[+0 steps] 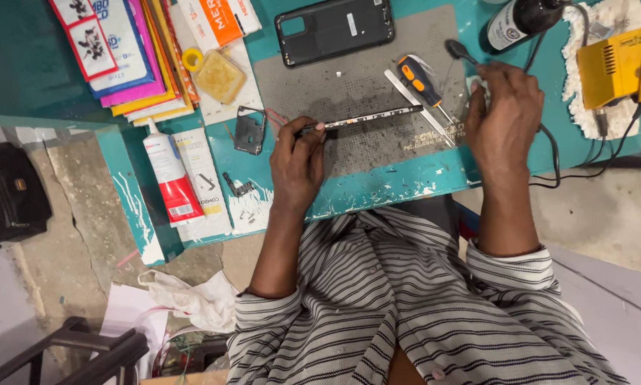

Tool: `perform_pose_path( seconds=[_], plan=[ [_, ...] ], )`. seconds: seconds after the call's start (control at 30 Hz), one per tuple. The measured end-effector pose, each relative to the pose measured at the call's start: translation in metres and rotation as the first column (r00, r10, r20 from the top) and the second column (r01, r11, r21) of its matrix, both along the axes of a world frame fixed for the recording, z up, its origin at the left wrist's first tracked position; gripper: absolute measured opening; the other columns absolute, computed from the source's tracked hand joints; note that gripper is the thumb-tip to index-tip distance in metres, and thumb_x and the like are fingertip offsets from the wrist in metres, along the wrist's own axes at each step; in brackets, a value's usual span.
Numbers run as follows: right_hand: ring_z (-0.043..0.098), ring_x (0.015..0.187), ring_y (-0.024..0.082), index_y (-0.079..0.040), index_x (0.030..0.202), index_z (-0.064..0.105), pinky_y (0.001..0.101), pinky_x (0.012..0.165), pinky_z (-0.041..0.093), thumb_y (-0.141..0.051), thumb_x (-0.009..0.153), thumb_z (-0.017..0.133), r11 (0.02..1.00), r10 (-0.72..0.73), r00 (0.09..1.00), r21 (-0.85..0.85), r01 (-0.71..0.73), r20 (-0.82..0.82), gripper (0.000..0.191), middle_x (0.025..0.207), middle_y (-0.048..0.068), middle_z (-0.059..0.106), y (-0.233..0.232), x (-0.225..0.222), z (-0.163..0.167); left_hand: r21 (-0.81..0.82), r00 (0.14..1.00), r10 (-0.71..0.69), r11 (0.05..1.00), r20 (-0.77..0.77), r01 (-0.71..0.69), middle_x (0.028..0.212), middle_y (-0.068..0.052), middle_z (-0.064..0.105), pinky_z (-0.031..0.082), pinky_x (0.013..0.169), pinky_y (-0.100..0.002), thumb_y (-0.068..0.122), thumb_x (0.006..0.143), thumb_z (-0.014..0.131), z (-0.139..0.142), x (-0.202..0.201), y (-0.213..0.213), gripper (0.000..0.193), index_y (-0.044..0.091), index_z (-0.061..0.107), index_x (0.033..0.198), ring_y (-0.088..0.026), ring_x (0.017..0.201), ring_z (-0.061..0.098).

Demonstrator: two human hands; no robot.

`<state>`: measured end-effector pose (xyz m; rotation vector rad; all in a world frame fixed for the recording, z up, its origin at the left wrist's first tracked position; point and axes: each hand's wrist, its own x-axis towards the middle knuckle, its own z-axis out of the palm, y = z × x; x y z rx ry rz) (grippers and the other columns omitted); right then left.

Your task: The person unscrews screws from an opened smartphone lying on a repair bench using a screwdriver, then uses a thin metal pry tool to work along the edge of the phone's midframe, holding the phone steady with the other hand. Small parts and the phone back cover sit on the bench beside the work.

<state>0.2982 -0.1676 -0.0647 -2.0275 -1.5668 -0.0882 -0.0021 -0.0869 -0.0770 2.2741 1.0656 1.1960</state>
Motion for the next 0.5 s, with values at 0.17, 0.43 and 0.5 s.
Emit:
perform_pose_path(
  seconds=[0.17,0.43,0.5],
  plan=[
    [0.060,0.109,0.040,0.001,0.119,0.070,0.0486,0.098,0.047,0.008,0.098,0.066,0.999,0.019,1.000,-0.028,-0.019,-0.002,0.023,0.117,0.019,0.069,-0.001,-0.002,0.000,0.019,1.000,-0.002,1.000,0.008,0.002,0.118,-0.012,0.064,0.056,0.076,-0.040,-0.006,0.093,0.076,0.000,-0.001,0.000,0.028,0.005,0.063,0.116,-0.029,0.093,0.069],
    [0.061,0.109,0.038,0.004,0.125,0.061,0.0463,0.094,0.048,0.008,0.105,0.055,0.989,0.091,0.991,0.123,-0.078,-0.100,0.021,0.117,0.022,0.059,0.007,-0.013,0.014,0.012,1.000,-0.004,1.000,-0.003,0.004,0.118,-0.012,0.065,0.057,0.076,-0.039,-0.006,0.093,0.076,-0.003,-0.001,0.001,0.026,0.005,0.064,0.113,-0.028,0.094,0.070],
    [0.060,0.114,0.038,0.004,0.129,0.059,0.0456,0.097,0.047,0.006,0.110,0.051,0.985,0.118,0.987,0.141,-0.102,-0.110,0.021,0.120,0.022,0.055,0.011,-0.017,0.021,0.019,1.000,-0.004,1.000,-0.008,0.004,0.118,-0.011,0.066,0.057,0.077,-0.039,-0.005,0.092,0.077,-0.004,-0.001,0.002,0.026,0.005,0.064,0.112,-0.028,0.096,0.070]
  ],
)
